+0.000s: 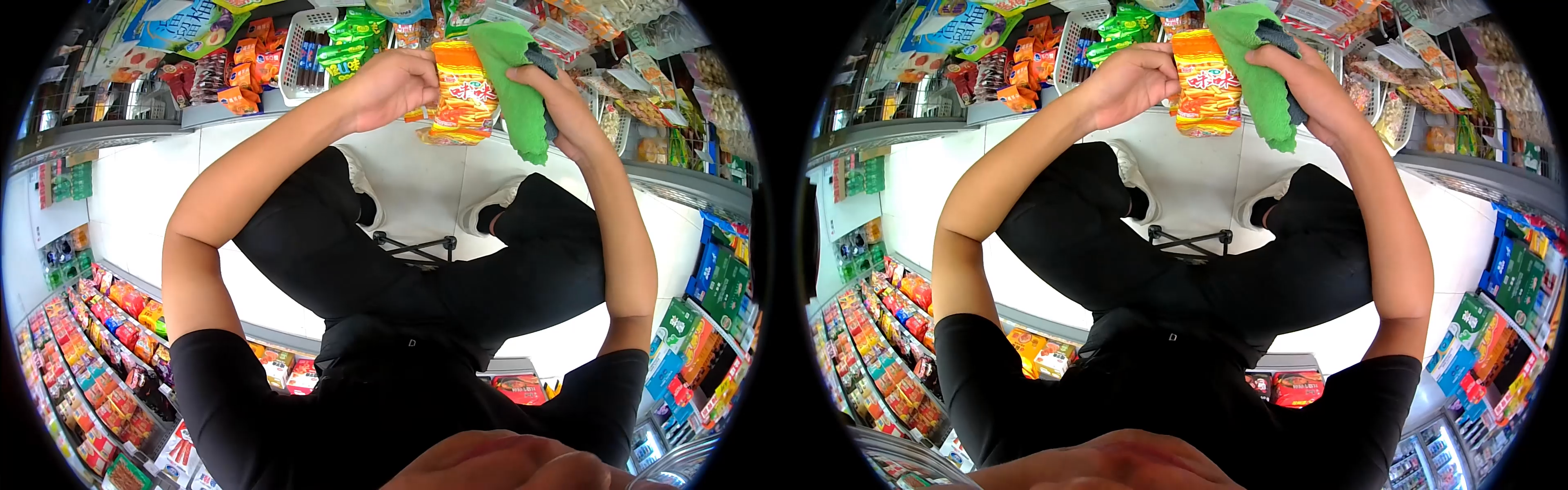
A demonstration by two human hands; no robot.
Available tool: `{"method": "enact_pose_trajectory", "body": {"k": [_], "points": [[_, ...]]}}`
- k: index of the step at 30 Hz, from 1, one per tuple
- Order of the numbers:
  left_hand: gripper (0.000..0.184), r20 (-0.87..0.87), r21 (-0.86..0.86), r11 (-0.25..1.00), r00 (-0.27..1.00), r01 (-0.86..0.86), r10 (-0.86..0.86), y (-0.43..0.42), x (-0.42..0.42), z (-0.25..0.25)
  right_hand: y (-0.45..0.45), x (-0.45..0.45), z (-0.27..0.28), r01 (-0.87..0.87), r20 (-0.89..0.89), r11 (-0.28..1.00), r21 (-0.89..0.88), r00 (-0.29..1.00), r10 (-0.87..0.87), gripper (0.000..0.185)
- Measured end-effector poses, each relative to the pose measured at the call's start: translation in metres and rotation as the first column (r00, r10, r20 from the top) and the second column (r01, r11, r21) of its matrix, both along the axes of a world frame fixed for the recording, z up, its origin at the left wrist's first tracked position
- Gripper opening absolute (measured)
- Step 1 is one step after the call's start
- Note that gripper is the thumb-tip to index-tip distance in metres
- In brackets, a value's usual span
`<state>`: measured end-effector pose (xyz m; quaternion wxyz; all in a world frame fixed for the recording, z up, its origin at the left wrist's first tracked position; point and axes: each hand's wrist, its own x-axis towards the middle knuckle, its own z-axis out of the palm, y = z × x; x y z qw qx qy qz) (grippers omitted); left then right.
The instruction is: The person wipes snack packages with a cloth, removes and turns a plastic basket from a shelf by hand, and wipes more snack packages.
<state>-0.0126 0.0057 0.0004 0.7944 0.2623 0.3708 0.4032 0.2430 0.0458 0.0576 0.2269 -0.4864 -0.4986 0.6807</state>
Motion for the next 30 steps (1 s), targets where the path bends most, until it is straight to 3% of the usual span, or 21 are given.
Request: {"method": "enact_pose_trajectory", "body": {"k": [2, 5, 8, 11, 15, 20, 24, 29, 30], "points": [[0.019, -0.017, 0.026, 0.997, 0.997, 0.070, -0.070, -0.001, -0.003, -0.003, 0.001, 0.001, -0.001, -0.007, -0.019, 1.000, -0.010, 1.000, 0.006, 0.048], [0.015, -0.033, -0.039, 0.996, 0.996, 0.079, -0.080, -0.006, 0.007, 0.006, -0.002, 0.001, 0.002, 0.040, -0.016, 0.999, -0.018, 0.999, -0.040, 0.047], [0.021, 0.037, 0.007, 0.992, 0.991, 0.127, -0.128, -0.011, 0.013, 0.010, 0.005, 0.006, -0.004, 0.029, -0.041, 0.998, -0.062, 0.999, -0.032, 0.048], [0.035, -0.018, 0.077, 0.994, 0.997, 0.074, -0.073, -0.023, 0.026, 0.021, 0.007, 0.007, -0.003, 0.030, -0.058, 0.994, -0.103, 0.998, -0.036, 0.049], [0.048, -0.030, 0.017, 0.997, 0.997, 0.070, -0.070, -0.026, 0.031, 0.030, 0.003, 0.005, 0.002, 0.023, -0.029, 0.998, -0.055, 0.999, -0.025, 0.049], [0.044, 0.039, -0.040, 0.997, 0.997, 0.062, -0.061, -0.024, 0.031, 0.014, -0.003, 0.001, -0.001, 0.032, -0.005, 0.999, 0.000, 0.999, -0.032, 0.049], [0.041, 0.078, -0.075, 0.996, 0.996, 0.043, -0.037, -0.024, 0.032, 0.012, -0.007, -0.003, -0.004, -0.031, 0.123, 0.979, 0.201, 0.992, 0.006, 0.048], [0.042, 0.020, -0.091, 0.993, 0.997, 0.081, -0.080, -0.024, 0.030, 0.018, 0.009, 0.009, -0.028, -0.262, 0.279, 0.806, 0.530, 0.952, 0.126, 0.045], [0.043, 0.012, -0.089, 0.992, 0.996, 0.091, -0.090, -0.025, 0.031, 0.017, 0.010, 0.011, -0.030, -0.262, 0.293, 0.809, 0.526, 0.949, 0.117, 0.045]]}}
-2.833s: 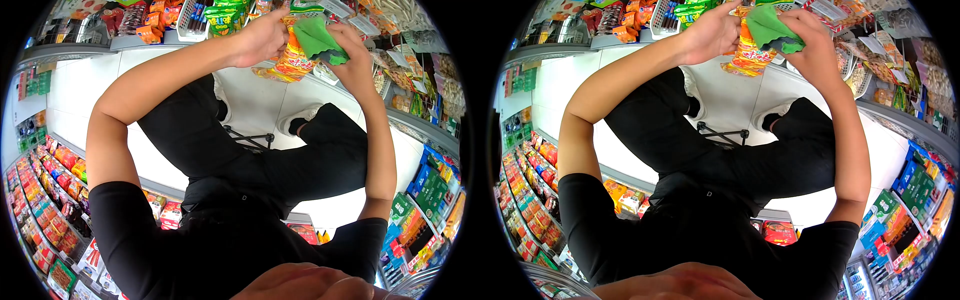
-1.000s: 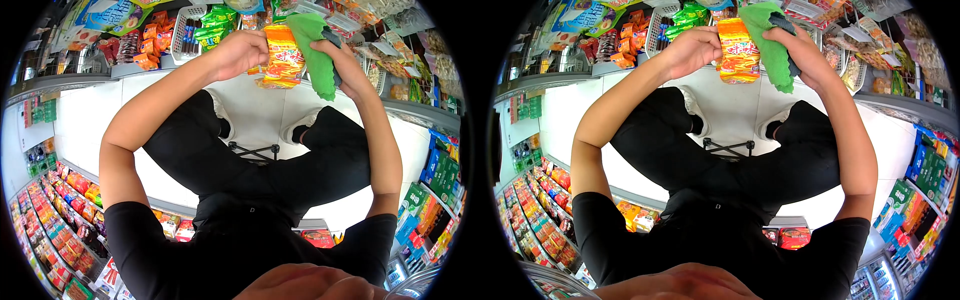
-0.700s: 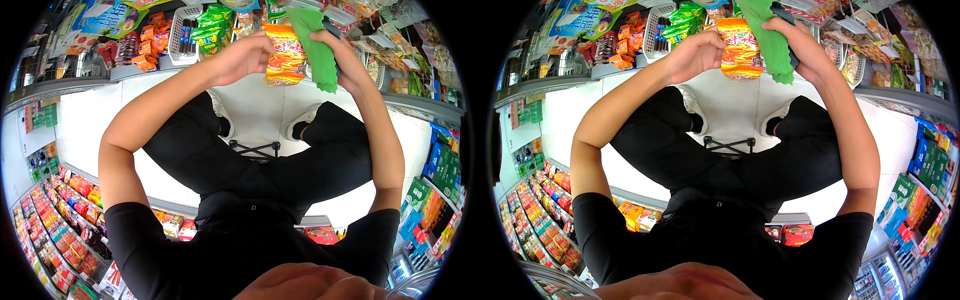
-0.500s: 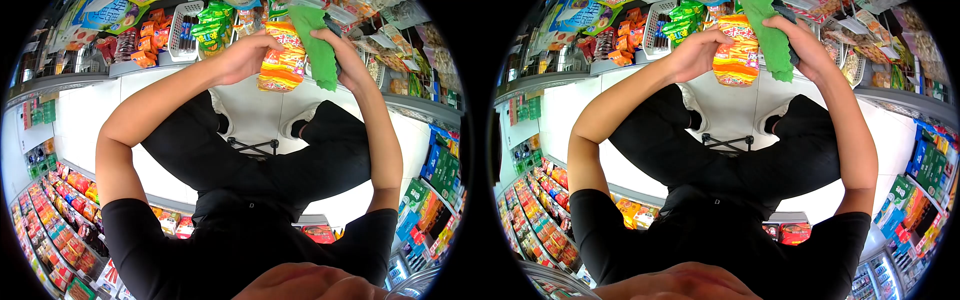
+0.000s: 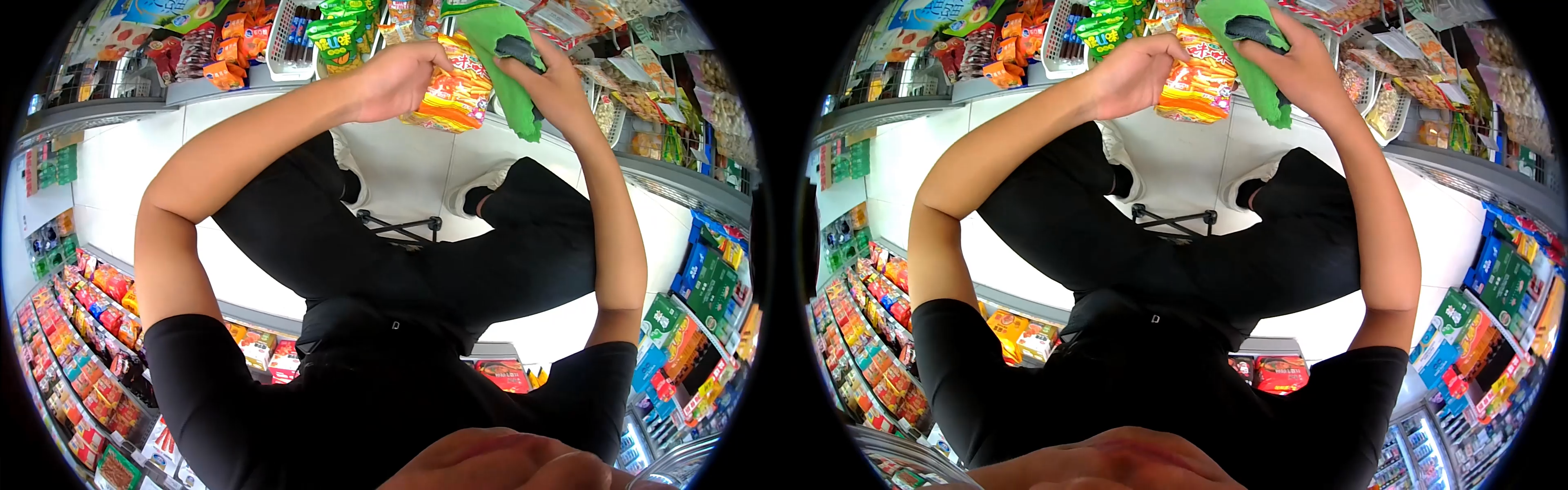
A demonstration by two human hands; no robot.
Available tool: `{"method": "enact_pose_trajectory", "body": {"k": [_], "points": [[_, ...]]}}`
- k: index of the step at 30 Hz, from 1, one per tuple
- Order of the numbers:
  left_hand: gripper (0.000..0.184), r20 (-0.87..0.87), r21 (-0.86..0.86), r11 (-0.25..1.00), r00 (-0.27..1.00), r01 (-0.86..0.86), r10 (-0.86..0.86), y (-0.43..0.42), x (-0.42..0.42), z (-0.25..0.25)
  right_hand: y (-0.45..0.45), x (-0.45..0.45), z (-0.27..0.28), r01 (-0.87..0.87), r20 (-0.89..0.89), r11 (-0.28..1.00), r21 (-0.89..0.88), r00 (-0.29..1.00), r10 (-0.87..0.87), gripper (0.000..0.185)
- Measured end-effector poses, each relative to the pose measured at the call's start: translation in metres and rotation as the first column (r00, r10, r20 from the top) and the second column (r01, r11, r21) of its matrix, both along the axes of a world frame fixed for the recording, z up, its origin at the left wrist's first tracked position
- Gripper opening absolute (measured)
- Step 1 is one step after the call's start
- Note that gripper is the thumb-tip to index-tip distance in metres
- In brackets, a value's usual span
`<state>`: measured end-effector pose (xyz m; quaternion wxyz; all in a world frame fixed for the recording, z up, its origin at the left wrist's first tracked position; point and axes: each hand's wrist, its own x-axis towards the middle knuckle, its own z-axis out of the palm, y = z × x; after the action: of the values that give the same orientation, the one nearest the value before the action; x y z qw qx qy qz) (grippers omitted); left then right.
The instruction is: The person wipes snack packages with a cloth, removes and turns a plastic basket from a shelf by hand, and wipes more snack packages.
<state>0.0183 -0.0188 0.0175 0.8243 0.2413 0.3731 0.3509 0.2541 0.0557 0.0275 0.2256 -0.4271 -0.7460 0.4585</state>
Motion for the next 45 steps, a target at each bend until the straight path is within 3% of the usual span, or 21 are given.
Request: {"method": "enact_pose_trajectory", "body": {"k": [2, 5, 8, 12, 14, 17, 20, 26, 28, 32, 37, 39, 42, 45], "points": [[0.048, 0.018, 0.011, 1.000, 1.000, 0.001, -0.001, 0.002, 0.001, -0.004, 0.002, 0.002, -0.003, 0.019, 0.023, 1.000, 0.002, 1.000, -0.019, 0.045], [0.048, 0.177, -0.027, 0.997, 0.981, -0.075, 0.079, 0.001, 0.002, 0.006, 0.004, 0.000, -0.009, -0.029, -0.026, 0.958, 0.286, 0.999, 0.038, 0.049], [0.058, 0.144, 0.030, 0.994, 0.985, -0.101, 0.096, 0.001, 0.002, 0.008, -0.001, -0.006, -0.005, -0.121, 0.093, 0.848, 0.516, 0.992, 0.085, 0.052], [0.058, 0.202, 0.038, 0.999, 0.979, -0.025, 0.017, -0.006, -0.002, 0.023, -0.011, -0.013, 0.011, -0.287, 0.176, 0.853, 0.436, 0.957, 0.232, 0.052], [0.062, 0.274, 0.023, 1.000, 0.962, 0.009, -0.015, 0.007, -0.004, -0.007, -0.011, -0.013, 0.011, -0.321, 0.146, 0.874, 0.365, 0.947, 0.287, 0.050], [0.062, 0.269, 0.030, 0.999, 0.963, -0.019, 0.010, 0.004, -0.002, -0.008, -0.007, -0.013, 0.008, -0.280, 0.151, 0.796, 0.537, 0.960, 0.236, 0.048], [0.063, 0.287, 0.019, 1.000, 0.958, -0.021, 0.014, 0.000, -0.002, 0.008, -0.009, -0.017, 0.009, -0.231, 0.155, 0.780, 0.582, 0.973, 0.173, 0.046], [0.067, 0.296, -0.075, 0.993, 0.949, -0.093, 0.111, 0.002, -0.003, 0.000, -0.019, -0.020, 0.022, -0.412, 0.183, 0.794, 0.448, 0.911, 0.370, 0.048], [0.067, 0.255, -0.095, 0.991, 0.960, -0.097, 0.119, 0.001, -0.002, 0.002, -0.019, -0.022, 0.023, -0.398, 0.183, 0.779, 0.484, 0.917, 0.355, 0.047], [0.067, 0.353, 0.016, 0.999, 0.935, -0.049, 0.040, 0.005, -0.002, 0.001, -0.012, -0.020, 0.017, -0.269, 0.165, 0.748, 0.607, 0.963, 0.212, 0.045], [0.067, 0.390, 0.017, 0.999, 0.920, -0.041, 0.032, 0.002, -0.005, 0.003, -0.019, -0.020, 0.021, -0.318, 0.186, 0.757, 0.570, 0.948, 0.258, 0.041], [0.067, 0.379, -0.018, 0.998, 0.923, -0.061, 0.063, 0.001, -0.007, 0.001, -0.027, -0.027, 0.031, -0.335, 0.135, 0.751, 0.569, 0.939, 0.317, 0.032], [0.067, 0.332, -0.083, 0.990, 0.934, -0.110, 0.132, -0.001, -0.005, 0.002, -0.027, -0.027, 0.033, -0.392, 0.148, 0.739, 0.548, 0.915, 0.376, 0.033], [0.067, 0.307, -0.053, 0.993, 0.945, -0.102, 0.113, -0.002, -0.006, 0.002, -0.033, -0.028, 0.032, -0.412, 0.100, 0.802, 0.434, 0.906, 0.411, 0.034]]}}
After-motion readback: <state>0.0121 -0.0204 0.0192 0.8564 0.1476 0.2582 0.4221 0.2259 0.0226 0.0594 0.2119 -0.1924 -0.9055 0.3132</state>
